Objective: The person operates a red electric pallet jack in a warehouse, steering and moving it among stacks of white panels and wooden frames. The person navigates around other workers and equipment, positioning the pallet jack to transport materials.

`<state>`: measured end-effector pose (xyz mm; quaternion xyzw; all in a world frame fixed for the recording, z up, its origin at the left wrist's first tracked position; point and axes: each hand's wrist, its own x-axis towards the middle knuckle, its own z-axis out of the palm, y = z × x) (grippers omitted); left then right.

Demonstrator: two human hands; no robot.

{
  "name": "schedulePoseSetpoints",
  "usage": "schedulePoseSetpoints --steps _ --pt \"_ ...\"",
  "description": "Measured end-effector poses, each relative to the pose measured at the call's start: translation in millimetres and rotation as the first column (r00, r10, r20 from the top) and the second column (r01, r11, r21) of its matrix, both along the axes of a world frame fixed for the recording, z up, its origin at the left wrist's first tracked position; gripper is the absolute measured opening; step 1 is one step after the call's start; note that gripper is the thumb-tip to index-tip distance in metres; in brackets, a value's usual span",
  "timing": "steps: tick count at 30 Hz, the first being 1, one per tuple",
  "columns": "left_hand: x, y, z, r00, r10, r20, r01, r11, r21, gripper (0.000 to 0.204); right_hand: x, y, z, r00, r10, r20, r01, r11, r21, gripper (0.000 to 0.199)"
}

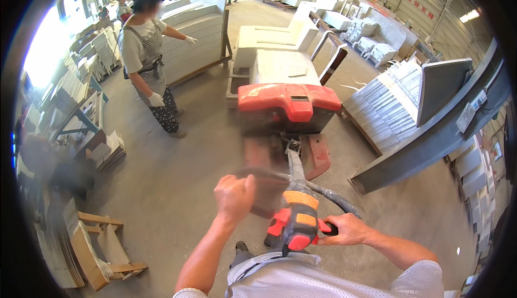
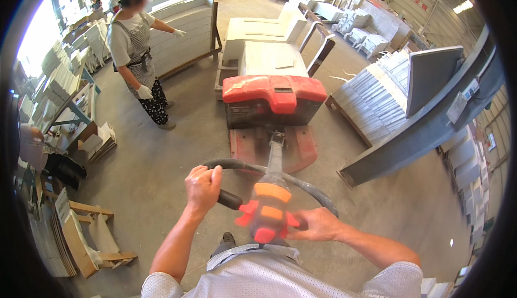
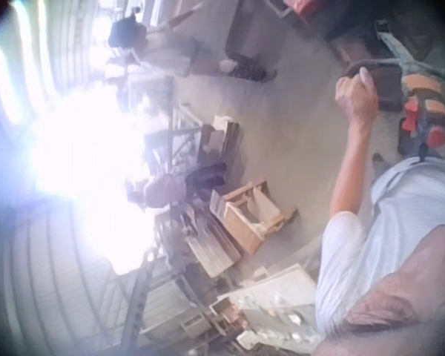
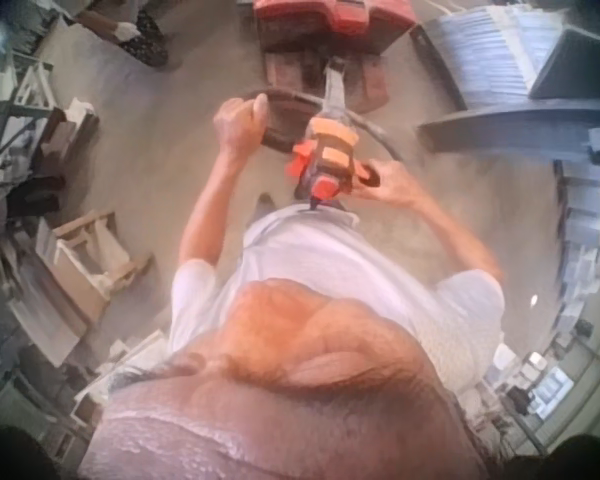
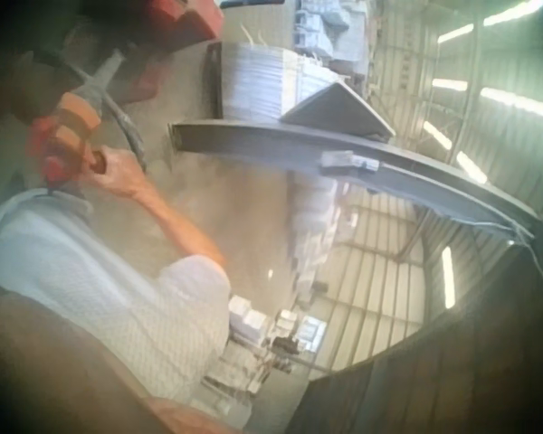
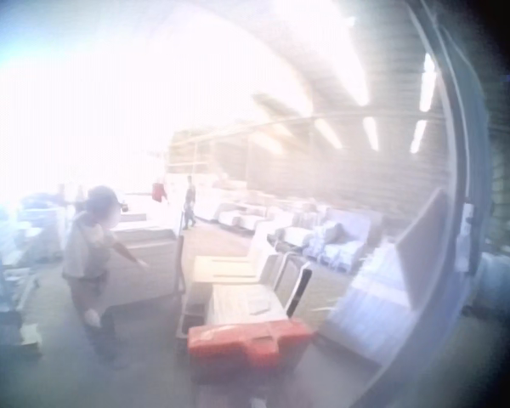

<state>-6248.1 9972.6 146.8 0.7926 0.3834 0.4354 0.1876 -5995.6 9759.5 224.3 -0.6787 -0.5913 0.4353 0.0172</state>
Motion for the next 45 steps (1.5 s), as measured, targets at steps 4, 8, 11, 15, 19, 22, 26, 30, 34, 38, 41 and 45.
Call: schedulePoseSetpoints --steps 4,8,11,15,19,22,26,30,34,38,41,45 --pt "-6.4 -1.8 11.7 0.998 -0.015 -0.053 0.011 0.997 -0.079 0.041 -16.2 4.2 -3.1 0.996 0.046 0.078 -0.043 0.999 -0.033 0.062" --pt "-9.6 -21.3 10.5 0.996 -0.093 -0.013 0.094 0.996 0.003 0.04 -31.4 -25.4 -11.0 0.971 -0.041 0.235 0.02 0.996 0.088 0.047" --pt "-19.7 -36.8 7.6 0.998 -0.062 -0.018 0.062 0.998 -0.015 0.04 -39.2 -40.6 -15.7 0.959 -0.04 0.28 -0.01 0.985 0.174 0.045" --pt "-38.8 -45.9 0.7 0.998 -0.054 -0.029 0.054 0.999 0.001 0.04 -63.2 -50.5 -22.9 0.968 -0.07 0.241 0.034 0.988 0.151 0.042" --pt "-51.7 -63.4 -4.7 0.992 -0.114 -0.057 0.115 0.993 0.01 0.038 -76.2 -67.3 -27.2 0.965 -0.082 0.249 0.051 0.99 0.128 0.043" --pt "-61.5 -76.6 -2.6 0.993 -0.085 -0.083 0.081 0.995 -0.055 0.04 -81.0 -80.4 -33.3 0.966 -0.066 0.251 0.027 0.988 0.153 0.047" --pt "-69.0 -86.8 -0.5 0.996 -0.057 -0.07 0.055 0.998 -0.039 0.04 -87.3 -93.8 -43.7 0.958 -0.051 0.281 -0.015 0.973 0.228 0.04" --pt "-70.4 -106.0 -4.6 1.0 -0.022 -0.016 0.022 1.0 -0.016 0.04 -88.5 -111.2 -45.0 0.965 -0.003 0.263 -0.074 0.956 0.283 0.044" --pt "-70.2 -132.7 -8.4 0.999 0.041 -0.032 -0.043 0.996 -0.073 0.038 -77.0 -133.1 -36.2 0.983 0.029 0.179 -0.09 0.936 0.341 0.049" --pt "-75.8 -157.4 -3.1 0.996 0.081 -0.038 -0.086 0.984 -0.154 0.039 -74.4 -152.4 -32.3 0.988 0.073 0.136 -0.12 0.918 0.379 0.05" --pt "-78.9 -184.5 7.4 0.994 0.094 -0.05 -0.103 0.97 -0.218 0.044 -71.9 -173.2 -28.2 0.992 0.106 0.076 -0.128 0.9 0.416 0.058" --pt "-88.3 -224.4 18.6 0.991 0.1 -0.088 -0.121 0.955 -0.27 0.048 -72.7 -209.9 -17.9 0.996 0.086 0.006 -0.078 0.875 0.477 0.069"
